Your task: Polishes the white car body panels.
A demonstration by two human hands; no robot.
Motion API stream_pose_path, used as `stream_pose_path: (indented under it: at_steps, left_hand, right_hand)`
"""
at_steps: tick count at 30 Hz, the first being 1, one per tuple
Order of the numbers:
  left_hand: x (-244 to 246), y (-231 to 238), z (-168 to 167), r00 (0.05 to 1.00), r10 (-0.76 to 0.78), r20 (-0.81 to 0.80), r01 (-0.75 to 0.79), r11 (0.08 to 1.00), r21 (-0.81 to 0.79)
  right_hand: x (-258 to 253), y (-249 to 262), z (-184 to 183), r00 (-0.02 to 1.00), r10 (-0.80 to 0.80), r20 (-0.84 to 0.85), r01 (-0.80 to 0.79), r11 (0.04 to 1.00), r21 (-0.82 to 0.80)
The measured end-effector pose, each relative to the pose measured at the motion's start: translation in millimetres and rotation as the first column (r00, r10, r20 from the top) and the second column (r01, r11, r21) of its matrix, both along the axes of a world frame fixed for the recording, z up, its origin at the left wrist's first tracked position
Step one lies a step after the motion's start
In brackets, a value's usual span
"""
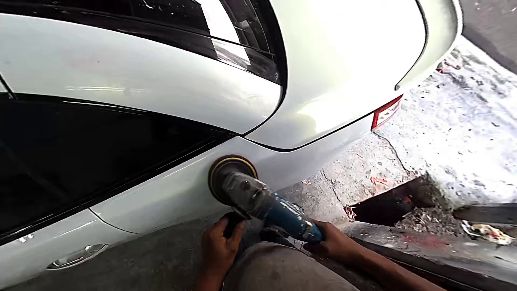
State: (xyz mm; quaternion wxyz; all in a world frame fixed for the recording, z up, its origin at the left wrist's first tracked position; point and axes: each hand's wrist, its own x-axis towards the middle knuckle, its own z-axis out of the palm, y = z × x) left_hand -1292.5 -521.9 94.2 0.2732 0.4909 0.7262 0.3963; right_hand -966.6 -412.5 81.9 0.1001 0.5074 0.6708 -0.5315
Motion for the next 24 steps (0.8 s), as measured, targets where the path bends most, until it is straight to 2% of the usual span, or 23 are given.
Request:
stream_pose_path:
  at_steps: [2, 5, 7, 9, 12, 15, 18, 20, 24]
  left_hand:
    - [24.8, 31.3, 3.1, 0.994, -0.099, -0.054, 0.096, 0.994, -0.059]
    - [47.5, 64.1, 11.4, 0.967, -0.234, -0.097, 0.222, 0.967, -0.126]
    - [51.7, 74.9, 14.5, 0.954, -0.28, -0.109, 0.261, 0.952, -0.16]
    - [48.1, 69.3, 16.0, 0.954, -0.28, -0.112, 0.258, 0.95, -0.173]
    - [25.8, 40.1, 12.9, 0.978, -0.19, -0.087, 0.174, 0.97, -0.171]
    - [-8.6, -15.1, -4.8, 0.992, -0.059, -0.111, 0.037, 0.981, -0.189]
    - [-47.9, -80.6, -28.3, 0.981, 0.111, -0.16, -0.136, 0.978, -0.155]
    - [-74.9, -110.2, -31.0, 0.955, 0.214, -0.205, -0.236, 0.968, -0.088]
    - [-115.9, -132.5, -25.7, 0.921, 0.312, -0.233, -0.312, 0.949, 0.037]
  right_hand:
    - [33.4, -8.4, -12.2, 0.988, -0.154, -0.017, 0.153, 0.988, -0.02]
    - [57.6, -22.9, -22.1, 0.937, -0.346, -0.048, 0.342, 0.937, -0.078]
    - [62.4, -25.4, -24.4, 0.914, -0.399, -0.071, 0.394, 0.916, -0.082]
    - [59.2, -28.5, -26.9, 0.917, -0.388, -0.09, 0.378, 0.919, -0.107]
    - [35.7, -22.0, -36.7, 0.958, -0.266, -0.109, 0.256, 0.962, -0.094]
    - [-10.0, -12.3, -46.4, 0.993, 0.0, -0.115, -0.006, 0.999, -0.05]
    - [-77.8, -5.4, -55.9, 0.95, 0.302, -0.076, -0.301, 0.953, 0.024]
    - [-129.9, -0.1, -45.6, 0.897, 0.441, -0.038, -0.439, 0.897, 0.049]
    - [-191.4, -0.1, -21.9, 0.849, 0.525, -0.058, -0.511, 0.845, 0.161]
